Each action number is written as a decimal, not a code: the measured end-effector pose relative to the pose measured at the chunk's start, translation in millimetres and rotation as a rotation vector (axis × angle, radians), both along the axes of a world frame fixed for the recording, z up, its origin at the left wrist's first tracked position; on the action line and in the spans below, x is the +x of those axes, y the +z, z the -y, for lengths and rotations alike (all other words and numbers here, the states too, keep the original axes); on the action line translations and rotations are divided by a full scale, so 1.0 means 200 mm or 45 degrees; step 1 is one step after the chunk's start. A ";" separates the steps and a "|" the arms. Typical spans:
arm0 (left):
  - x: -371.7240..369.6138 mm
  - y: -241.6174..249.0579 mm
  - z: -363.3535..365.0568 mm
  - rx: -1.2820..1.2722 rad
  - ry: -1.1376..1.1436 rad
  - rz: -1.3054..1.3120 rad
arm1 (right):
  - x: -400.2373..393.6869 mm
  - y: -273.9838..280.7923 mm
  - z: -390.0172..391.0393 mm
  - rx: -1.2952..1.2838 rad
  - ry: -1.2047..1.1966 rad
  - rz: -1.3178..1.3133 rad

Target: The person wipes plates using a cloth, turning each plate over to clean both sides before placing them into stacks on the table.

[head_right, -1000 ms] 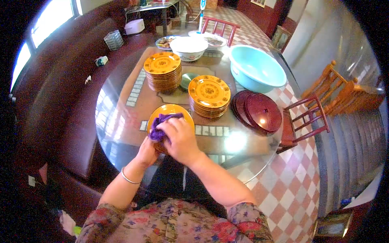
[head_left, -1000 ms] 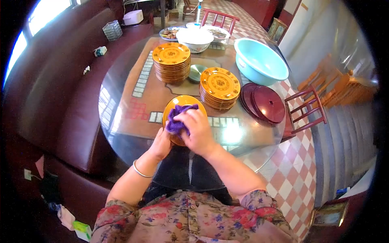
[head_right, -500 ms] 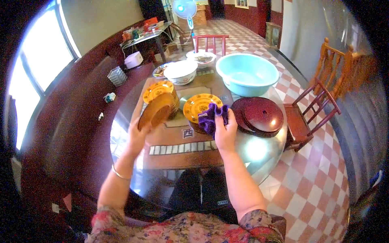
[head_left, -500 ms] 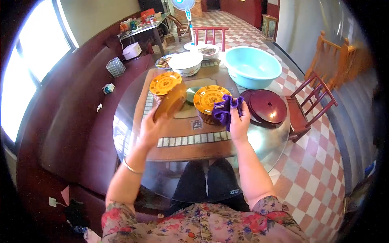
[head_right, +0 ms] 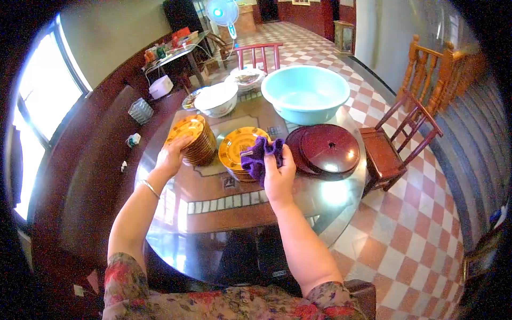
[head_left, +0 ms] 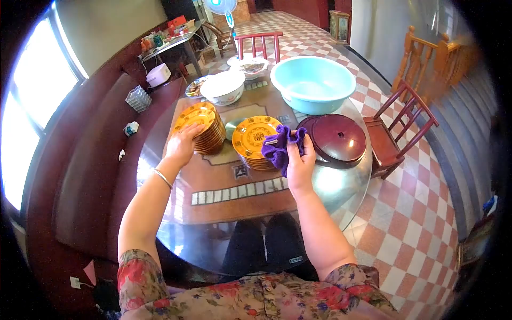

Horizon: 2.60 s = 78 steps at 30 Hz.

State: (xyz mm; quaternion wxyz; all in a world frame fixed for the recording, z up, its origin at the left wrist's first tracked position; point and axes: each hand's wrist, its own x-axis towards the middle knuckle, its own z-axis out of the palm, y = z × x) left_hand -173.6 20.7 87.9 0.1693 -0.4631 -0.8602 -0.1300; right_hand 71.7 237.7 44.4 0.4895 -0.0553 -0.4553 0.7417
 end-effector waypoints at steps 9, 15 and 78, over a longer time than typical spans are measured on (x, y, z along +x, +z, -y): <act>-0.01 0.00 -0.13 -0.086 0.283 -0.149 | -0.02 0.00 -0.03 -0.092 -0.012 -0.041; 0.34 -0.15 -0.37 0.473 0.146 0.747 | -0.04 -0.06 -0.08 -0.215 0.020 -0.082; 0.93 -0.44 0.30 1.870 -0.302 2.127 | 0.05 0.00 0.51 1.856 0.037 0.627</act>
